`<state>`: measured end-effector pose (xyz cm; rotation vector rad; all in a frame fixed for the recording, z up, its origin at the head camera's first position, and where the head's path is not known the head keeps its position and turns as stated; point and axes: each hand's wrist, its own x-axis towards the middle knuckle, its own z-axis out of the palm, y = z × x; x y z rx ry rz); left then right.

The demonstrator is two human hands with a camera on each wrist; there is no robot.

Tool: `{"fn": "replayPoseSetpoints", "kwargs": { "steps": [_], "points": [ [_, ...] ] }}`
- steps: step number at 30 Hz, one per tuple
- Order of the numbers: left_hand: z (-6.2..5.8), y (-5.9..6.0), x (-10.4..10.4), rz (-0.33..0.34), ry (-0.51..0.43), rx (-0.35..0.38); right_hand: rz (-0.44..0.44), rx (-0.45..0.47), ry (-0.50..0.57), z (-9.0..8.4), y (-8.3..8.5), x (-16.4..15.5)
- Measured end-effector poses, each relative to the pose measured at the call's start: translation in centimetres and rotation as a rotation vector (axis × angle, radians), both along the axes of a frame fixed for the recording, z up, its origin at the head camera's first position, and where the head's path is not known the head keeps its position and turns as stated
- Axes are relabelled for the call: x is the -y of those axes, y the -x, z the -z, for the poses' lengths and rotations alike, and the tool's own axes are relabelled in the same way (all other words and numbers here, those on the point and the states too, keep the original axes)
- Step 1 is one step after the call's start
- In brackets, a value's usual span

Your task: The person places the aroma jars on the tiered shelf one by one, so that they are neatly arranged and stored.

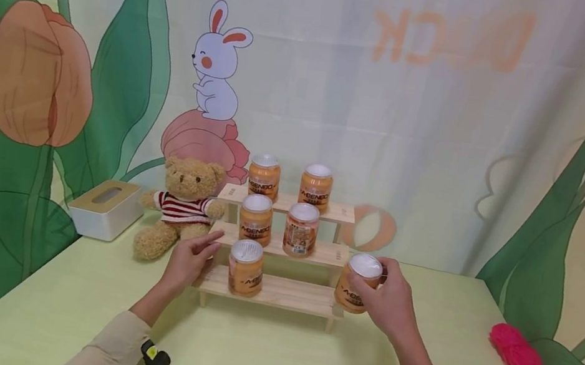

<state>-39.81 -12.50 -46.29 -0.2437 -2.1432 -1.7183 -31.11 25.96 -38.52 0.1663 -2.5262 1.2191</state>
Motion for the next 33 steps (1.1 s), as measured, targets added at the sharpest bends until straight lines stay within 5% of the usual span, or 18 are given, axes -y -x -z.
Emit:
{"fn": "replayPoseSetpoints", "kwargs": {
  "steps": [9,33],
  "points": [
    [-0.1,0.0,0.0,-0.019,0.019,0.001,-0.087,0.000,-0.018,0.7,0.1,2.8],
    [-0.3,-0.1,0.0,-0.006,0.022,-0.002,-0.115,-0.005,-0.020,2.0,2.9,6.5]
  ]
}}
